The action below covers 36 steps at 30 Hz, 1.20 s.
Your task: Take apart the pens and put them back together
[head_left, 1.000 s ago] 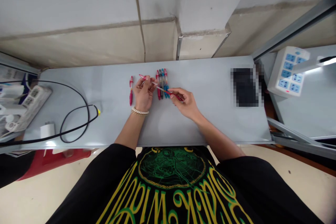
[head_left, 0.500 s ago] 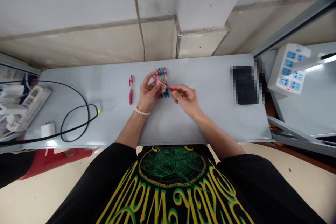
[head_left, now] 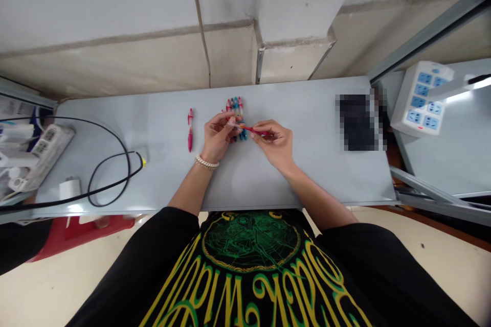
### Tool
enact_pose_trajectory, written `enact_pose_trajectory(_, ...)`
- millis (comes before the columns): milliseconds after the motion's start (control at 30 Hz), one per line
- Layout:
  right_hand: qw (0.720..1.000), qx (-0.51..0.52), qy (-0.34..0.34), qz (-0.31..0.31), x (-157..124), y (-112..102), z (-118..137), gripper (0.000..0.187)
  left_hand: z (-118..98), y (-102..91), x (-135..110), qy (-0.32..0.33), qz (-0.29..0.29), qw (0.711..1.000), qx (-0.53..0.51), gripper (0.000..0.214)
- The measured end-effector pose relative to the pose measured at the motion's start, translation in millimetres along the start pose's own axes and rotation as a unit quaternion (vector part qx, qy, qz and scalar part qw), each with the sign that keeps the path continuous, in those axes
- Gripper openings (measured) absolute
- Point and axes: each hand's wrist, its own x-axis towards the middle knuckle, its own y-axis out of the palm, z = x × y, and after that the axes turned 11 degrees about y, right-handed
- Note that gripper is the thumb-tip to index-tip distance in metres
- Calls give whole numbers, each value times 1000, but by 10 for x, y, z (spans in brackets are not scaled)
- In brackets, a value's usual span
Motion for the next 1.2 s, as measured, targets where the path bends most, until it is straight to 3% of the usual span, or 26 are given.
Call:
enact_pose_trajectory(233, 999, -9, -24, -30, -49, 2, 77, 28, 35, -73, 48, 8, -36, 999, -27, 44)
enact_pose_trajectory(433, 993, 62, 93, 31, -46, 19, 117, 52, 78, -148, 86, 11, -58, 997, -53, 33)
enact_pose_trajectory(600, 988, 69, 122, 57, -38, 27, 133, 63, 88, -150, 96, 5, -85, 995, -47, 33)
enact_pose_trajectory(767, 987, 45, 131, 80, -58, 30, 149, 62, 76, -182, 124, 10, -123, 990, -62, 22)
enact_pose_trajectory(1033, 987, 48, 122, 87, -76, 51, 165, 60, 65, -183, 112, 20, -95, 992, -81, 30)
enact_pose_trajectory(1200, 995, 0, 90, 48, -88, 51, 97, 51, 67, -150, 99, 39, -76, 992, -88, 42)
